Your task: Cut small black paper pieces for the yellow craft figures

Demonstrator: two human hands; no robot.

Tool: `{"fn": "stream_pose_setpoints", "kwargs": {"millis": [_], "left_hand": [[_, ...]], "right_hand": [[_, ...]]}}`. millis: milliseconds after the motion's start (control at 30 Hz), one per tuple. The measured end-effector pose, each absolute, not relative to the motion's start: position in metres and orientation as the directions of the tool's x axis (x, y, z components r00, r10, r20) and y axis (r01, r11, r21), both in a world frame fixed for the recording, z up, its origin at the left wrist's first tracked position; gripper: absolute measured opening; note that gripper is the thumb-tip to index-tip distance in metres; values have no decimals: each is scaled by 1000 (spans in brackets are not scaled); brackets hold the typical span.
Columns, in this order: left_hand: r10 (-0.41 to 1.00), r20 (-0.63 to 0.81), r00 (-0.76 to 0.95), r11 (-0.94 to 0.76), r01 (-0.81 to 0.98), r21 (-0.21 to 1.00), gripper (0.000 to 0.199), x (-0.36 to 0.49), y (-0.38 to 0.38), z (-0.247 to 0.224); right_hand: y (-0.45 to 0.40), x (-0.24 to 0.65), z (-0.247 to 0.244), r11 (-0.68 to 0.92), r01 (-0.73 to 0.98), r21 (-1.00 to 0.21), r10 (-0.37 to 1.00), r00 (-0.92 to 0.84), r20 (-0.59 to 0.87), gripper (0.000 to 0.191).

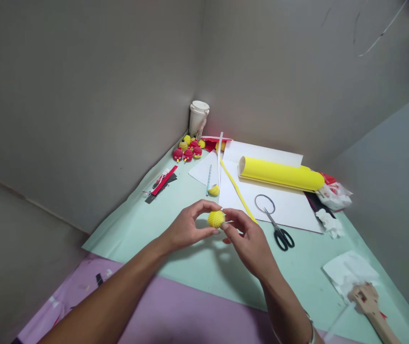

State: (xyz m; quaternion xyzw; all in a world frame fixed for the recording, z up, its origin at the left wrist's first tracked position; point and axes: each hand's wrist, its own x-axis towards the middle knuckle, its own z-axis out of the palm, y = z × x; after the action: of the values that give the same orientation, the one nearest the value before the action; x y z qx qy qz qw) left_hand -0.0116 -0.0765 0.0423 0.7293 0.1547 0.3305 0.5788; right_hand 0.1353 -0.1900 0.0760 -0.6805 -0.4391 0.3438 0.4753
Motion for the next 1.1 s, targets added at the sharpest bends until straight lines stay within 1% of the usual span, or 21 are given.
{"fn": "stream_pose_setpoints", "kwargs": {"millis": [367,1100], "left_hand": [[584,310,750,-369,-95,924,41,-12,-76,39],[565,293,771,-405,-50,913,41,-12,-76,40]], "right_hand": [[-191,135,75,-202,309,-929,908,415,-59,27],[-190,136,73,-225,260,-939,905,413,-102,23]]}}
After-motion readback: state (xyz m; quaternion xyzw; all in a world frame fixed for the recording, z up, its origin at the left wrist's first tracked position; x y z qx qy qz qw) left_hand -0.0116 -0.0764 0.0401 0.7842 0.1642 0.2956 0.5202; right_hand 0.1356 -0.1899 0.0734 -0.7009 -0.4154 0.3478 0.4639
